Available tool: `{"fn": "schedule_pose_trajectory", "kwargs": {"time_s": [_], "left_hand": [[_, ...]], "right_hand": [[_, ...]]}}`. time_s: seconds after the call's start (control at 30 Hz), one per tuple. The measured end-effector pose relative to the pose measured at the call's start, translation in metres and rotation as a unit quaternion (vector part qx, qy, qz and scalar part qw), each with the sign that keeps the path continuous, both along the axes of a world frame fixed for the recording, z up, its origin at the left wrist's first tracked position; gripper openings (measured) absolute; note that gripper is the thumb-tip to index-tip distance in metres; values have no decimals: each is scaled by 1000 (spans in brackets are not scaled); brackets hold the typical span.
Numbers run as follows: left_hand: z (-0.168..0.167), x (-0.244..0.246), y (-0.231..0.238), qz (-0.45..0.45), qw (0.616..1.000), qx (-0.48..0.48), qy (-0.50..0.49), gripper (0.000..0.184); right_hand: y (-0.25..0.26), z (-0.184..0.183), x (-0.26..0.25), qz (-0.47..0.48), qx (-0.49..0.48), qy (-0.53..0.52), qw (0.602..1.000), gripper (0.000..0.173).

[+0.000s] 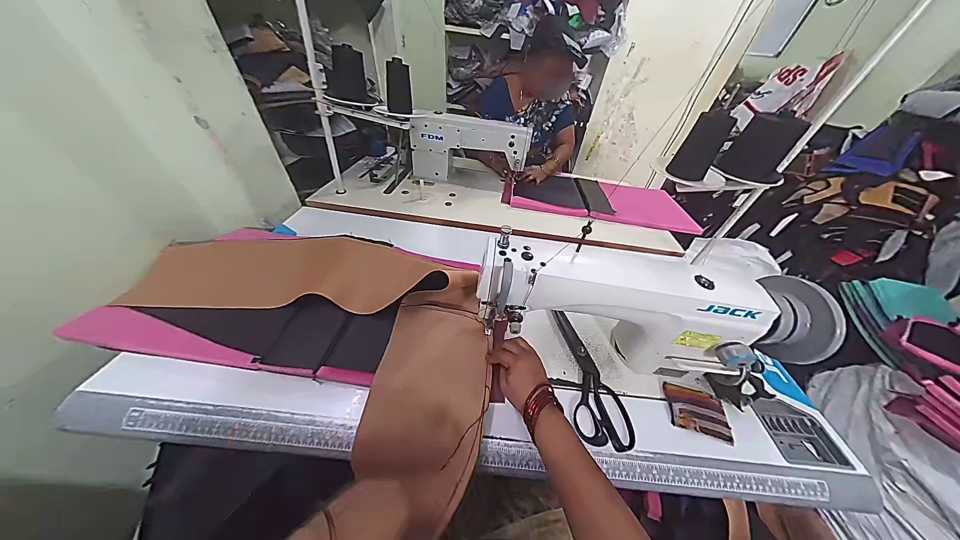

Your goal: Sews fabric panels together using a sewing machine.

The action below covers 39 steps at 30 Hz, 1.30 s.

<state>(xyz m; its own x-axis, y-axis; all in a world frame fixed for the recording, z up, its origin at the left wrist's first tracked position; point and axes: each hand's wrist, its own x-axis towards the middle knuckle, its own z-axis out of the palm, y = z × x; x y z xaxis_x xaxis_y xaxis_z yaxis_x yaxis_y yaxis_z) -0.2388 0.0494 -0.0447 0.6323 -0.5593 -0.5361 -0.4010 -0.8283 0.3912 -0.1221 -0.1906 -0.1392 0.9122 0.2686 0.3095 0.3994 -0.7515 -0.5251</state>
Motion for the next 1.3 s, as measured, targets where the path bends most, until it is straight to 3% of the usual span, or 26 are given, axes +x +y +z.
{"fn": "schedule_pose_trajectory", "kwargs": {"time_s": [0.03, 0.1, 0.13, 0.2, 0.23, 0.37, 0.5, 0.6, 0.67, 0.77, 0.9, 1.03, 1.3], "left_hand": [[-2, 13, 11, 123, 989, -20, -77, 40], [-29, 39, 29, 283, 920, -12, -273, 55], [-43, 50, 38, 328, 889, -3, -321, 71], [-60, 62, 45, 382, 877, 18, -291, 92], [-67, 62, 44, 388, 878, 10, -281, 90], [-72, 61, 35, 389, 889, -34, -240, 47], [-53, 75, 40, 343, 869, -120, -336, 22], [-16, 106, 32, 353, 874, -82, -323, 27], [-10, 137, 31, 346, 880, -55, -322, 29], [-15, 170, 33, 334, 897, -43, -286, 31], [-42, 179, 58, 290, 930, -46, -219, 44], [-60, 171, 70, 250, 927, -103, -259, 39], [-62, 172, 73, 246, 927, -122, -256, 38]], "right_hand": [[-1, -1, -1, 1, 0, 4, 1000, 30], [-1, -2, 0, 3, 2, -5, 1000, 29], [0, -2, -1, 4, 4, -7, 1000, 29], [0, 1, 0, 2, 10, -7, 1000, 29], [0, 2, -1, 1, 15, -2, 1000, 29], [-1, -2, -2, 17, 2, -11, 1000, 28], [0, 1, -1, 32, -25, -11, 999, 28], [1, -1, -4, 33, -42, -20, 998, 29], [3, 0, -3, 31, -49, -20, 998, 29], [3, -2, -3, 30, -47, -37, 998, 29], [4, -6, -8, 12, -2, -48, 999, 25], [15, -16, -11, 31, 93, -140, 985, 25], [16, -9, -15, 127, 62, -114, 983, 26]]}}
